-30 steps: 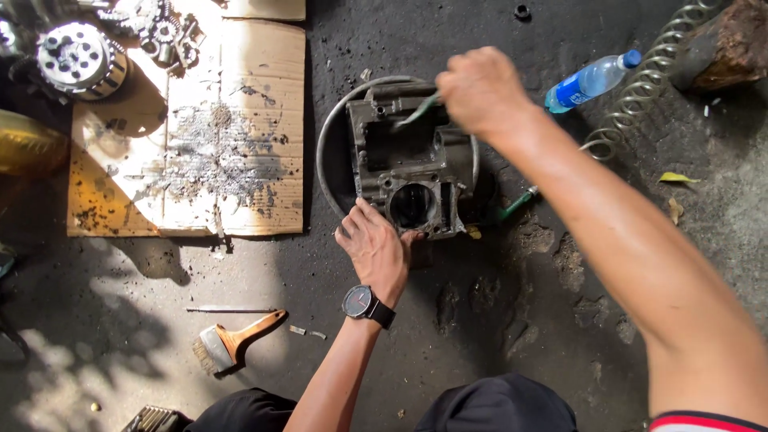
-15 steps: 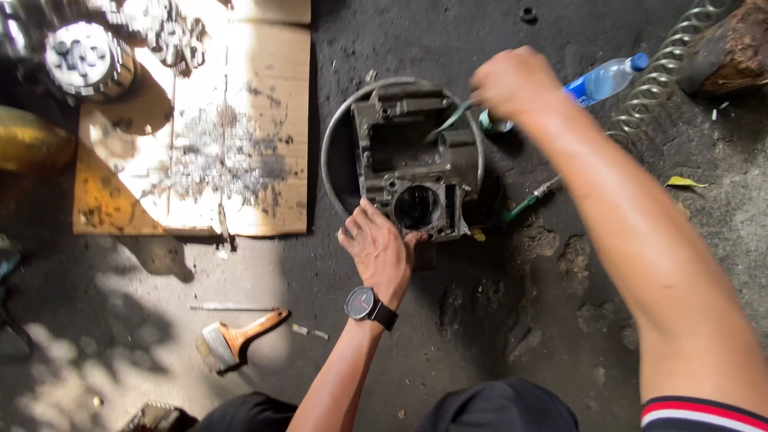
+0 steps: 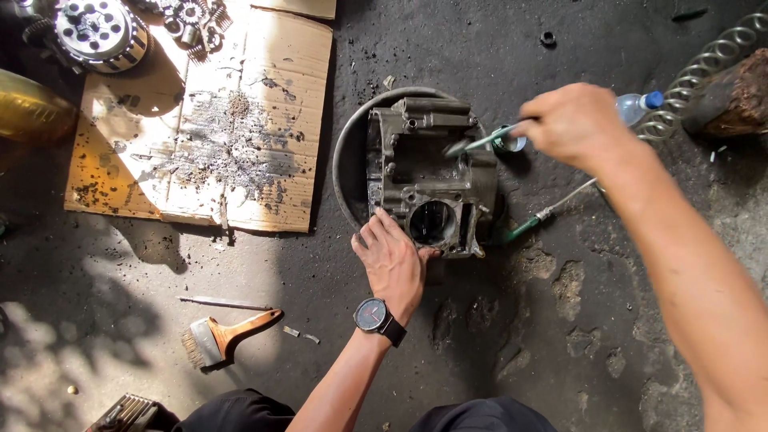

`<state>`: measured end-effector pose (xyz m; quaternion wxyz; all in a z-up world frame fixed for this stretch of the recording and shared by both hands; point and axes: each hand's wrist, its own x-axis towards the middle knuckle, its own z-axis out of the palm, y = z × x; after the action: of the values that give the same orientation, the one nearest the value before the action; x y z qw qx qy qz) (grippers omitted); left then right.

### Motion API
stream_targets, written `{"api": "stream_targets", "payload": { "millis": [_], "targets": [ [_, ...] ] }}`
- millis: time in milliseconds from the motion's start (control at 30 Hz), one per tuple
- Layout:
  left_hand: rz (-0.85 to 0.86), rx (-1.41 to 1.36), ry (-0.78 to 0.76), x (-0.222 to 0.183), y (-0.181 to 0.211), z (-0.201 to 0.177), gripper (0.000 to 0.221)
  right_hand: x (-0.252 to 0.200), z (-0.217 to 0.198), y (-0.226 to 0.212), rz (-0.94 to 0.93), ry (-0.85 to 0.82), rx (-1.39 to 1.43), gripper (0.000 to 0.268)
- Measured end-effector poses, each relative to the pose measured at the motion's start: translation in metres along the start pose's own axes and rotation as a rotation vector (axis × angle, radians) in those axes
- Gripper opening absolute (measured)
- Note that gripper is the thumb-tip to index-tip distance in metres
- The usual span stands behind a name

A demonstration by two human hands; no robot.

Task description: The person cleans a motorcycle engine block using a toothbrush and fluid on a garage floor.

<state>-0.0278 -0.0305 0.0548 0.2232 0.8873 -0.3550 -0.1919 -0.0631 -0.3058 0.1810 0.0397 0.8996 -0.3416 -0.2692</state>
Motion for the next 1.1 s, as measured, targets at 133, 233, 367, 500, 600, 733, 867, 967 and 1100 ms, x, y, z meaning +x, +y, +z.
{"api": "stream_targets", "payload": {
  "millis": [133,233,367,500,600,733,867,967,1100],
  "targets": [
    [0.028,0.012,0.023,0.002,0.004,0.003,0.109,0.029,0.01,-0.036,-0.196,0.073,-0.028,0.027],
    [-0.001,0.034,-0.018,-0.003,0.002,0.003,0.11,0.042,0.014,-0.024,-0.068,0.022,-0.103,0.025],
    [0.014,0.016,0.005,-0.001,0.005,0.001,0.109,0.03,0.021,-0.042,-0.13,0.103,-0.031,0.022],
    [0.033,0.015,0.017,-0.001,0.001,0.001,0.11,0.032,0.007,-0.025,-0.045,0.053,-0.094,0.024],
    [0.031,-0.029,0.022,-0.007,-0.001,-0.005,0.107,-0.014,-0.009,-0.042,-0.112,0.088,-0.033,0.015],
    [0.045,-0.038,0.046,-0.004,-0.001,0.001,0.106,-0.034,0.02,-0.066,-0.161,0.111,-0.067,0.02],
    [0.049,0.017,0.006,-0.006,0.003,0.008,0.105,-0.04,0.027,-0.109,-0.138,-0.036,-0.003,0.017],
    [0.033,-0.011,-0.013,-0.005,0.005,0.007,0.107,-0.046,0.026,-0.107,-0.138,-0.019,0.05,0.017],
    [0.057,0.015,0.008,-0.008,0.002,0.011,0.104,-0.058,0.034,-0.109,-0.054,-0.04,-0.009,0.016]
  ]
}}
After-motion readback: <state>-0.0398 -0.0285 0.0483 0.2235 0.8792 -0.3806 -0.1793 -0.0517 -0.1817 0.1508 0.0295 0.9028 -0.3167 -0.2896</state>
